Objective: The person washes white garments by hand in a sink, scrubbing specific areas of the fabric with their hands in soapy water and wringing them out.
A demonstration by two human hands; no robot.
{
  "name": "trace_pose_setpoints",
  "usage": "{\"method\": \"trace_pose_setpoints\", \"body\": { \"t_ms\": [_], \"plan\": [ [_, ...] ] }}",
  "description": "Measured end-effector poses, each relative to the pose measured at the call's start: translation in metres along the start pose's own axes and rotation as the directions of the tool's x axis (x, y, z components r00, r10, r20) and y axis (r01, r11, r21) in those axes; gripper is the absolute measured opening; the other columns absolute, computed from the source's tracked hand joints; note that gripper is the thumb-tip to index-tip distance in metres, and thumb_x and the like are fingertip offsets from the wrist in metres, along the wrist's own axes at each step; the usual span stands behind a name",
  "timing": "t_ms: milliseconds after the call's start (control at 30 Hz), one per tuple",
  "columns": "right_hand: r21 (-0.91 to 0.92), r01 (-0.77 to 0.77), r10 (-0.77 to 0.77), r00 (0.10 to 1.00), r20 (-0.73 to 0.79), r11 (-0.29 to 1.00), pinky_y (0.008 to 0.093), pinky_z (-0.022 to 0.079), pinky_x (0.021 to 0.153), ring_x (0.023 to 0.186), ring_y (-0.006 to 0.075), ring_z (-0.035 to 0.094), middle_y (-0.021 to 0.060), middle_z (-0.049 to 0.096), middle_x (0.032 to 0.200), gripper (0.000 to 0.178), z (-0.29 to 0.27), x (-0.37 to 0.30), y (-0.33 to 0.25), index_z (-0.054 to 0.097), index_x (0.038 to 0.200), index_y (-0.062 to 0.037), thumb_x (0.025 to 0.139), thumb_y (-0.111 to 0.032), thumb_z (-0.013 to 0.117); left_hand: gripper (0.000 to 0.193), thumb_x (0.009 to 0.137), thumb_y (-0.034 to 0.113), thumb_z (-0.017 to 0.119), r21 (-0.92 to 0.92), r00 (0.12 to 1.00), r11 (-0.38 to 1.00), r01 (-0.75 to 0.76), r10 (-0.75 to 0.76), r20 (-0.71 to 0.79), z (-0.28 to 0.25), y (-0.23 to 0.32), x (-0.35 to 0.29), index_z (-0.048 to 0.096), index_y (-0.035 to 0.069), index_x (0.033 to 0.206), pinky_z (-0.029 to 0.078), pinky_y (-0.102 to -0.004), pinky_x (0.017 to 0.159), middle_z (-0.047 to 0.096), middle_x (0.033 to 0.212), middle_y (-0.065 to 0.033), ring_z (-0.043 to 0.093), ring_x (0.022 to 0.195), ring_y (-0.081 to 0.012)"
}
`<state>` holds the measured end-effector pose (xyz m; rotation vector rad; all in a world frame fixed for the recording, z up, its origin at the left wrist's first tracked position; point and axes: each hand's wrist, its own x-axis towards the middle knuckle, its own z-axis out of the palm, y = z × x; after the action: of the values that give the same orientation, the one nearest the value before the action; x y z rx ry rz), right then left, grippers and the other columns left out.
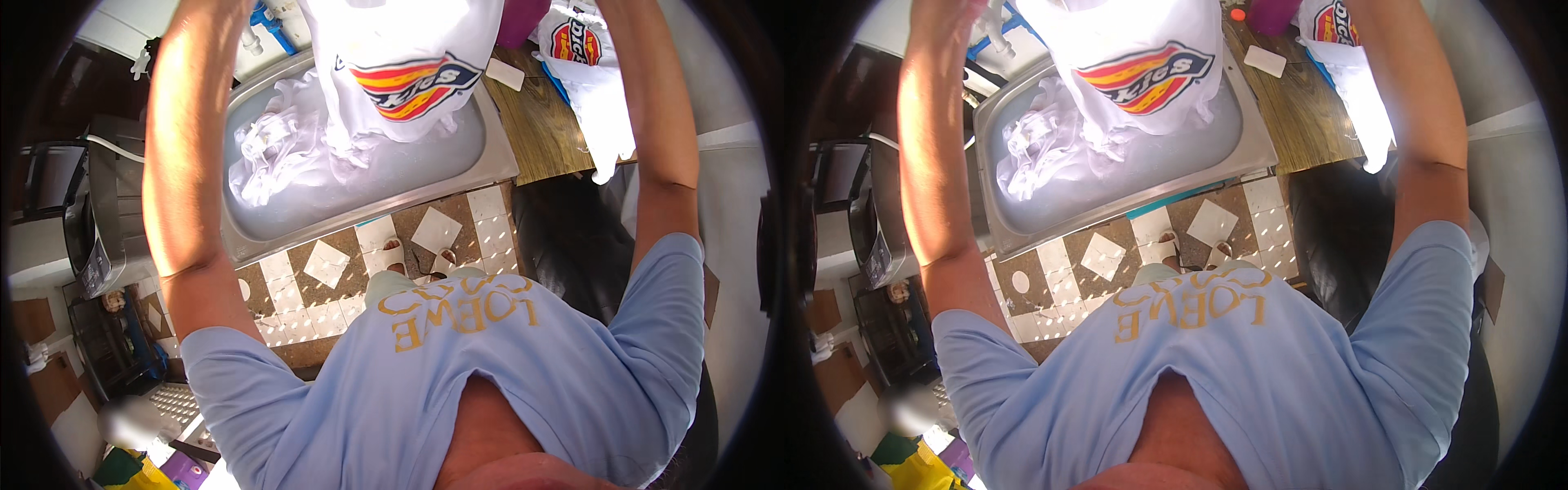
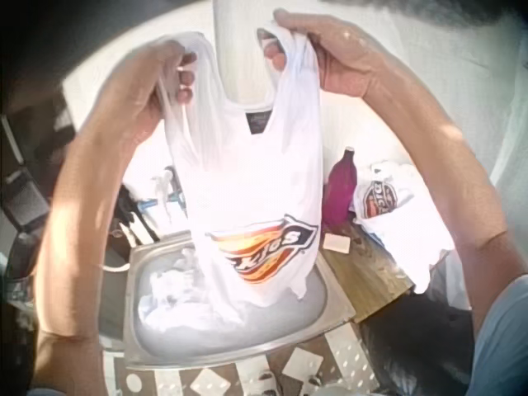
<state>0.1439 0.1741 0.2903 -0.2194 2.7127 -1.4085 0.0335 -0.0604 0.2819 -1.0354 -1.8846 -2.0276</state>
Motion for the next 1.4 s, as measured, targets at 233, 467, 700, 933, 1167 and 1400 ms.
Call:
{"method": "trace_pose_setpoints", "body": {
  "t_ms": [233,467,700,933,1167,1400],
  "plan": [
    [-0.545,0.078,-0.248,0.937,-0.245,0.835,0.0378,0.045,0.081,0.092,0.0313,0.056,0.0192,0.055,0.11,0.035,0.186,0.047,0.174,0.066,0.085,-0.0038,0.081,-0.038,0.06,0.029,0.078,0.027,0.058,0.668,0.948,0.681,0.299,-0.294,-0.125,0.005,-0.212,-0.203,0.067,0.018,0.103,0.039,-0.0475,0.088,0.042,0.126,-0.0168,0.049,0.103,-0.0374],
    [-0.231,-0.165,-0.013,0.786,-0.618,0.959,0.0427,0.046,0.08,0.096,0.0397,0.053,0.023,0.049,0.116,0.027,0.281,0.074,0.219,0.063,0.091,-0.0037,0.081,-0.029,0.061,0.055,0.081,0.02,0.049,0.691,0.915,0.674,0.262,-0.401,0.044,0.021,-0.263,-0.219,0.039,0.022,0.135,0.034,-0.0474,0.098,0.042,0.132,-0.0198,0.044,0.117,-0.0351],
    [0.282,-0.099,0.259,0.743,-0.617,0.954,0.0416,0.047,0.075,0.087,0.0371,0.056,0.023,0.059,0.084,0.024,0.282,0.103,0.245,0.062,0.087,-0.0038,0.086,-0.026,0.053,0.034,0.073,0.016,0.057,0.518,0.817,0.66,0.543,-0.559,-0.143,0.027,-0.292,-0.189,0.062,0.012,0.107,0.045,-0.043,0.084,0.055,0.117,-0.012,0.052,0.107,-0.0318],
    [0.975,0.213,0.09,0.974,-0.207,-0.068,0.0304,0.048,0.076,0.092,0.0193,0.056,0.0082,0.057,0.104,0.035,0.27,0.1,0.275,0.049,0.117,-0.0047,0.094,-0.029,0.042,0.019,0.067,0.023,0.067,0.63,0.979,0.75,0.203,-0.16,-0.125,0.103,-0.201,-0.182,0.063,0.006,0.074,0.046,-0.0394,0.064,0.058,0.079,-0.0094,0.058,0.073,-0.0308],
    [0.737,-0.133,0.45,0.857,-0.251,0.663,0.0322,0.049,0.065,0.074,0.0195,0.062,0.0106,0.064,0.086,0.032,0.254,0.103,0.225,0.061,0.091,-0.0008,0.087,-0.029,0.047,0.026,0.07,0.026,0.064,0.507,0.9,0.761,0.405,-0.233,-0.369,0.056,-0.26,-0.167,0.066,0.002,0.079,0.048,-0.0349,0.063,0.061,0.063,-0.0145,0.061,0.06,-0.0275],
    [0.848,-0.097,0.519,0.825,-0.225,0.522,0.0336,0.05,0.067,0.074,0.0214,0.062,0.0136,0.064,0.089,0.039,0.243,0.098,0.193,0.06,0.095,0.0025,0.084,-0.035,0.054,0.03,0.073,0.029,0.062,0.295,0.797,0.766,0.572,-0.432,-0.423,0.032,-0.29,-0.166,0.064,0.0,0.081,0.049,-0.0348,0.062,0.066,0.075,-0.0155,0.063,0.064,-0.0241]
  ]
}}
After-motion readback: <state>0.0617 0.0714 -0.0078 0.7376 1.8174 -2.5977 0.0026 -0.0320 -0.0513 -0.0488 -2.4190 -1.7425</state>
